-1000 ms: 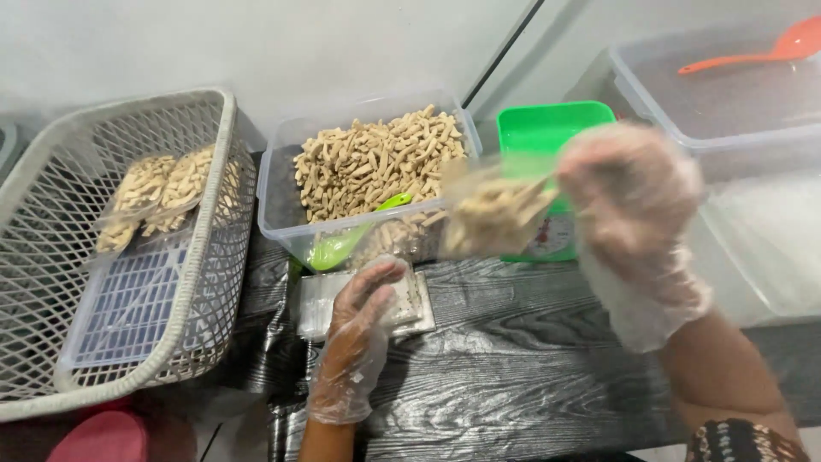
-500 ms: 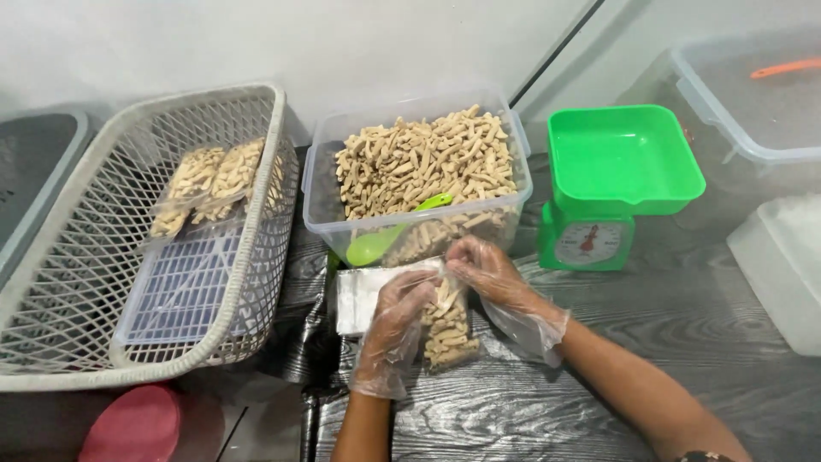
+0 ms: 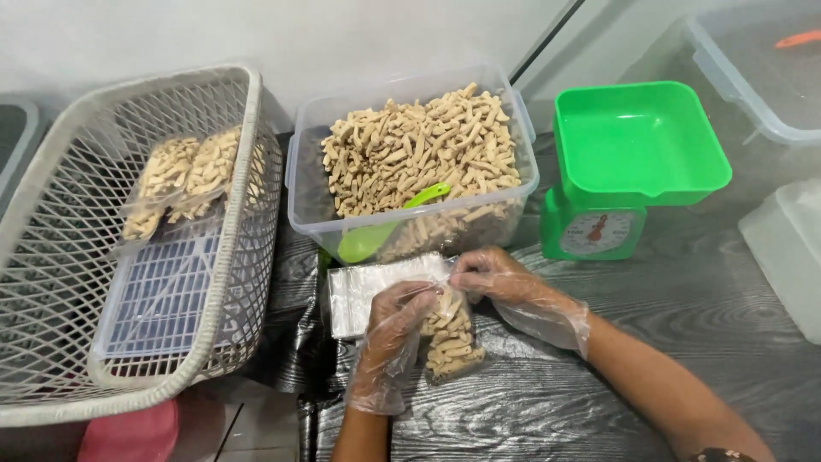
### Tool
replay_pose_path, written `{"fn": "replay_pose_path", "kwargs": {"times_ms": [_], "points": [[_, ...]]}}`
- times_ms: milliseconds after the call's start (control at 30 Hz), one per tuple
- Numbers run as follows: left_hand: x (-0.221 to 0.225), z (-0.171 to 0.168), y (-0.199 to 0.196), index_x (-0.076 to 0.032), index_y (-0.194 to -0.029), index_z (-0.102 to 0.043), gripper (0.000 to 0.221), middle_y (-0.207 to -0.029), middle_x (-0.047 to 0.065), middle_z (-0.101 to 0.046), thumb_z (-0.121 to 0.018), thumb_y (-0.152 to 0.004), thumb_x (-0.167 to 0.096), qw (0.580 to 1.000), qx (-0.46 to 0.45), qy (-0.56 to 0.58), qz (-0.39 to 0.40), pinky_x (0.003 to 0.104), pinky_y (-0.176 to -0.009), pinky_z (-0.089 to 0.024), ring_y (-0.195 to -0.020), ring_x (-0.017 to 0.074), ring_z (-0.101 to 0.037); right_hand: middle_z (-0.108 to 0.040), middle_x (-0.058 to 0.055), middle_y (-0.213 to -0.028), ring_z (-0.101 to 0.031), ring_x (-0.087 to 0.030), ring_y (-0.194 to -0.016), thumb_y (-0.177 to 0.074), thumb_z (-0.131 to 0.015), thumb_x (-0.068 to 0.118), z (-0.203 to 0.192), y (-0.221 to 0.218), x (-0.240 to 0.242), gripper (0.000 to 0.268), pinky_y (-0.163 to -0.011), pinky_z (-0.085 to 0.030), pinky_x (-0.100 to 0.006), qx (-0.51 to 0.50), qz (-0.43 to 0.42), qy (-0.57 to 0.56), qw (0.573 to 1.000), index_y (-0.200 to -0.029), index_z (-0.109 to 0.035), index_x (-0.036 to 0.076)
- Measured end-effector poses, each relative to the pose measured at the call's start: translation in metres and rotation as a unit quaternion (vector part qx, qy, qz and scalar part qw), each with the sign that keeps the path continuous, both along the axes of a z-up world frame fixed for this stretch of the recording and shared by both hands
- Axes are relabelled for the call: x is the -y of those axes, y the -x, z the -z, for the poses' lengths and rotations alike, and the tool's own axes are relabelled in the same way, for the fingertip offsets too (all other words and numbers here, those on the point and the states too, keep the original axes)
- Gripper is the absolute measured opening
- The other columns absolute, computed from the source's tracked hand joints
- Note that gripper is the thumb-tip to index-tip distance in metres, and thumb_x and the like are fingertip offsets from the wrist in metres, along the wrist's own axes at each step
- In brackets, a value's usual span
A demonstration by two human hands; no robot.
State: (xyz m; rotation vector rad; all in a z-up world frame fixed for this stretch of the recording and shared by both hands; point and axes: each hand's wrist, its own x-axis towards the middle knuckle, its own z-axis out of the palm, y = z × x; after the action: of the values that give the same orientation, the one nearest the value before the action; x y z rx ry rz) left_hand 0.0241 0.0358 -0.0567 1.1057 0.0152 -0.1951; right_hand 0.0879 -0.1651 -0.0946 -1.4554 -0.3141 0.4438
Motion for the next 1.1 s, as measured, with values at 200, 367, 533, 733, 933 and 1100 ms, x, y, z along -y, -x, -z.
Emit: {"fn": "replay_pose_path", "kwargs": {"times_ms": [200, 367, 533, 733, 933, 1100], "points": [[0.002, 0.003, 0.005, 0.001, -0.104, -0.074, 0.034, -0.098, 0.013, -0.074, -0.083, -0.078, -0.018, 0.999, -0.030, 0.008, -0.013, 0.039, -0.078, -0.058, -0.089, 0.0275, -0.071, -0.065, -0.005, -0.068, -0.057, -0.016, -0.061, -0.081, -0.074, 0.012, -0.029, 0.016, -0.008, 0.013, -0.063, -0.043, -0.030, -0.056, 0.069, -0.051, 0.995, -0.071, -0.067, 0.007], [0.006, 0.001, 0.006, -0.001, -0.103, -0.070, 0.039, -0.105, 0.016, -0.070, -0.085, -0.074, -0.022, 0.999, -0.020, 0.020, -0.038, 0.041, -0.075, -0.060, -0.093, 0.0298, -0.070, -0.058, 0.000, -0.064, -0.048, -0.013, -0.060, -0.080, -0.067, 0.009, -0.020, 0.011, -0.005, 0.013, -0.064, -0.036, -0.031, -0.031, 0.119, -0.044, 0.991, -0.067, -0.064, 0.010], [0.009, -0.010, 0.005, 0.001, -0.097, -0.073, 0.035, -0.105, 0.014, -0.070, -0.079, -0.078, -0.028, 0.996, -0.035, -0.034, -0.071, 0.043, -0.063, -0.061, -0.094, 0.0318, -0.070, -0.062, -0.003, -0.066, -0.056, -0.015, -0.059, -0.084, -0.070, 0.016, -0.018, 0.007, -0.004, 0.018, -0.059, -0.044, -0.029, -0.048, 0.116, -0.037, 0.991, -0.069, -0.062, 0.010], [0.012, 0.002, 0.002, 0.001, -0.084, -0.071, 0.022, -0.093, 0.016, -0.074, -0.074, -0.084, -0.021, 0.993, -0.017, -0.041, -0.106, 0.045, -0.071, -0.060, -0.085, 0.0311, -0.071, -0.064, -0.005, -0.067, -0.062, -0.016, -0.058, -0.086, -0.074, 0.018, -0.013, 0.004, -0.001, 0.019, -0.051, -0.049, -0.025, -0.066, 0.103, -0.030, 0.992, -0.072, -0.064, 0.008], [0.012, 0.016, 0.003, -0.001, -0.079, -0.068, 0.026, -0.088, 0.014, -0.074, -0.075, -0.087, -0.025, 0.990, 0.044, -0.037, -0.128, 0.039, -0.057, -0.060, -0.073, 0.0261, -0.070, -0.065, -0.004, -0.070, -0.061, -0.013, -0.058, -0.088, -0.072, 0.018, -0.001, -0.001, 0.004, 0.015, -0.049, -0.049, -0.024, -0.058, 0.056, -0.034, 0.996, -0.078, -0.067, 0.008], [0.010, 0.017, 0.008, -0.004, -0.077, -0.068, 0.024, -0.081, 0.011, -0.074, -0.072, -0.088, -0.025, 0.983, 0.046, -0.087, -0.157, 0.043, -0.061, -0.061, -0.073, 0.0259, -0.071, -0.062, -0.002, -0.068, -0.055, -0.011, -0.058, -0.086, -0.076, 0.019, -0.021, 0.012, 0.002, 0.017, -0.050, -0.045, -0.024, -0.058, 0.033, -0.086, 0.994, -0.075, -0.069, 0.008]]}}
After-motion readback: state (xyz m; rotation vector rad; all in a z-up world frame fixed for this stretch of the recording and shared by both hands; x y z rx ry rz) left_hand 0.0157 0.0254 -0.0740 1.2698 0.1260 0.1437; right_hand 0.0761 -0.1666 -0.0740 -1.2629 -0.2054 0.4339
